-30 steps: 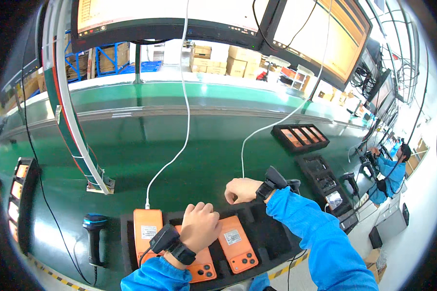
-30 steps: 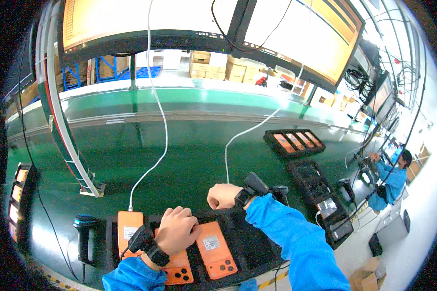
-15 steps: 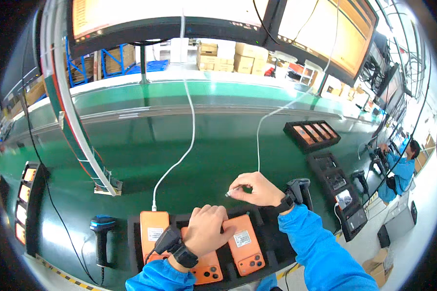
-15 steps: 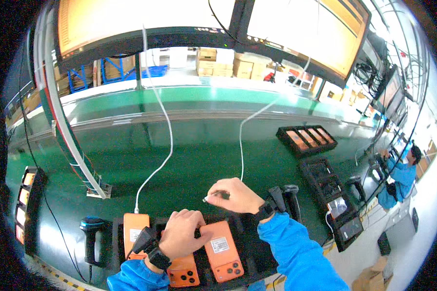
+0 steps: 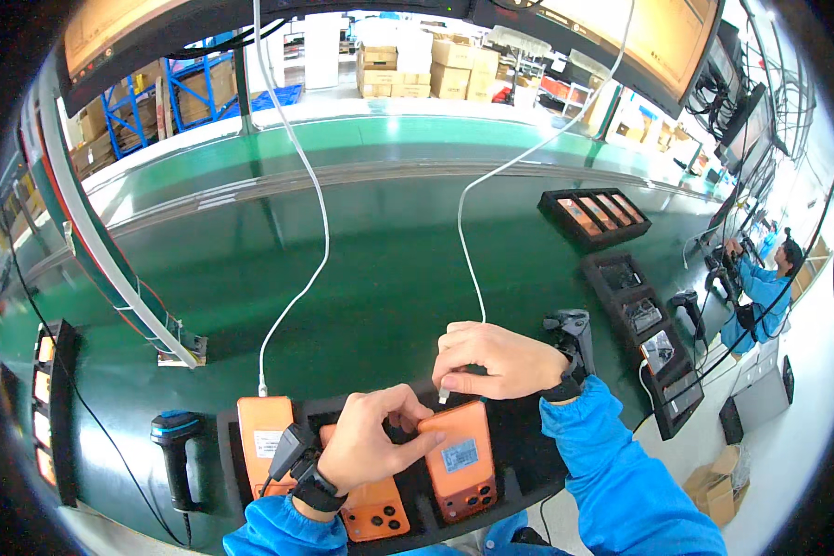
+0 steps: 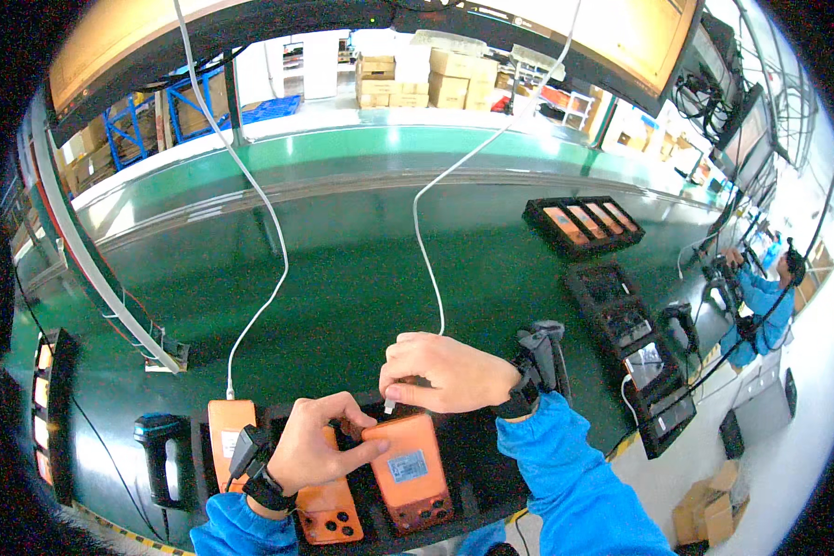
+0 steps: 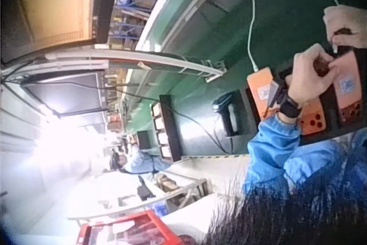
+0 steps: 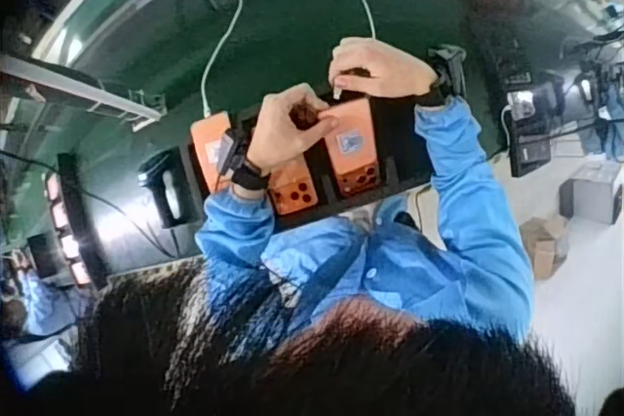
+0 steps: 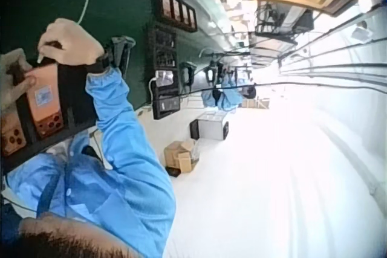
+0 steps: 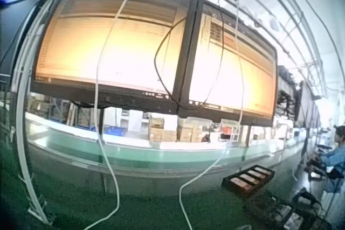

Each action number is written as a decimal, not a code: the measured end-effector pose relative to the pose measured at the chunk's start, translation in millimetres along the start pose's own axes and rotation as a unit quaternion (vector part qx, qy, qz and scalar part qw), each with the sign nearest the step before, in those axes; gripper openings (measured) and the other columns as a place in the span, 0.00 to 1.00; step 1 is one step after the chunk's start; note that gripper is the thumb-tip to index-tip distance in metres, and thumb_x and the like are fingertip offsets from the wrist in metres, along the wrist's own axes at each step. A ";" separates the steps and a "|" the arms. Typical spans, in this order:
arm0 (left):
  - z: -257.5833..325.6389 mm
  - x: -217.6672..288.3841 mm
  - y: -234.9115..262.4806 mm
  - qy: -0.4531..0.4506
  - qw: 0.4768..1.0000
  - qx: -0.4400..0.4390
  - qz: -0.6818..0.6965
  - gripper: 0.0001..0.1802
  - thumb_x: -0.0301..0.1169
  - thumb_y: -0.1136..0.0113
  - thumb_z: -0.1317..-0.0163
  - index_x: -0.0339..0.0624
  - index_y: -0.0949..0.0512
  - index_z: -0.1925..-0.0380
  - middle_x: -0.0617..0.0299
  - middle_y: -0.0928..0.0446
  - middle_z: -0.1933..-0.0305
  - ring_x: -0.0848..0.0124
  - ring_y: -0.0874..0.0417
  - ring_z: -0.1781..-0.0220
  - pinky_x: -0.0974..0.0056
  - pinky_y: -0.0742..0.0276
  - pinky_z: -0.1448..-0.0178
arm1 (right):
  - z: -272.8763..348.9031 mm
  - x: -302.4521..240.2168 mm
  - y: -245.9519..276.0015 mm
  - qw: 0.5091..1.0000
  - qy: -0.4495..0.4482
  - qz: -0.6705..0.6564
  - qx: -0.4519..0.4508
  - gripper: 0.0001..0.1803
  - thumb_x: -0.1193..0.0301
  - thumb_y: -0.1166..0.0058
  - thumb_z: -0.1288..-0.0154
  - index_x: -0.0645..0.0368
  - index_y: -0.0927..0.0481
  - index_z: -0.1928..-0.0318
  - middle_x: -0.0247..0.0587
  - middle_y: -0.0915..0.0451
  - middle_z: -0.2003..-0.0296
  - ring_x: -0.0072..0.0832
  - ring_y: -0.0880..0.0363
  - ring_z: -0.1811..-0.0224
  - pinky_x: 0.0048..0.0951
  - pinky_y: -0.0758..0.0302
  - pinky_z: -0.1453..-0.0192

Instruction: Connecting charging cables and scanning barcodes on orange handheld electronic devices at a manufacturing test station.

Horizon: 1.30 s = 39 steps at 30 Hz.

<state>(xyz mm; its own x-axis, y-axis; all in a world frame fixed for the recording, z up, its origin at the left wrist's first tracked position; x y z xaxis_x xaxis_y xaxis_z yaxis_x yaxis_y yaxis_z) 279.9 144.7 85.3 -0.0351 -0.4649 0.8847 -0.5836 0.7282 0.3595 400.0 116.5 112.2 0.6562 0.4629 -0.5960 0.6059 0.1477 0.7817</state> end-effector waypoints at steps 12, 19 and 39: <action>2.3 0.1 -1.1 -0.019 1.000 0.005 0.011 0.12 0.30 0.24 0.50 0.38 0.19 0.71 0.62 0.19 0.74 0.72 0.22 0.76 0.68 0.26 0.71 | -1.4 -17.3 3.5 1.000 0.009 0.015 -0.006 0.09 0.67 0.42 0.38 0.59 0.19 0.69 0.42 0.25 0.72 0.42 0.27 0.64 0.41 0.30 0.57; 1.9 3.7 -2.5 -0.037 0.999 0.011 0.011 0.12 0.30 0.24 0.50 0.39 0.19 0.71 0.62 0.19 0.74 0.72 0.21 0.76 0.67 0.25 0.70 | -4.3 -25.5 5.4 0.999 0.028 0.033 -0.005 0.08 0.68 0.42 0.41 0.59 0.21 0.73 0.41 0.28 0.74 0.40 0.28 0.65 0.40 0.31 0.58; -2.0 2.2 -2.9 -0.027 0.999 0.002 -0.031 0.13 0.31 0.23 0.51 0.39 0.18 0.71 0.59 0.20 0.72 0.67 0.20 0.69 0.64 0.24 0.63 | -3.8 -22.4 -5.1 0.993 0.013 0.078 -0.084 0.11 0.62 0.44 0.35 0.55 0.17 0.69 0.36 0.23 0.70 0.38 0.25 0.60 0.39 0.31 0.52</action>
<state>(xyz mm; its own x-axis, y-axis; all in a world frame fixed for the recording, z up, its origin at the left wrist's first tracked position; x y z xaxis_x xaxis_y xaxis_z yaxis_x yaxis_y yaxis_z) 283.2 142.7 86.8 -0.0416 -0.5359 0.8433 -0.5888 0.6950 0.4126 380.5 108.7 122.3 0.7229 0.5130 -0.4628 0.4128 0.2164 0.8847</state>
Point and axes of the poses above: each hand's wrist, its own z-axis away from the middle knuckle, its own y-axis out of the back of the hand, x = y × z, the point moved 9 cm from there along -z, towards the middle knuckle
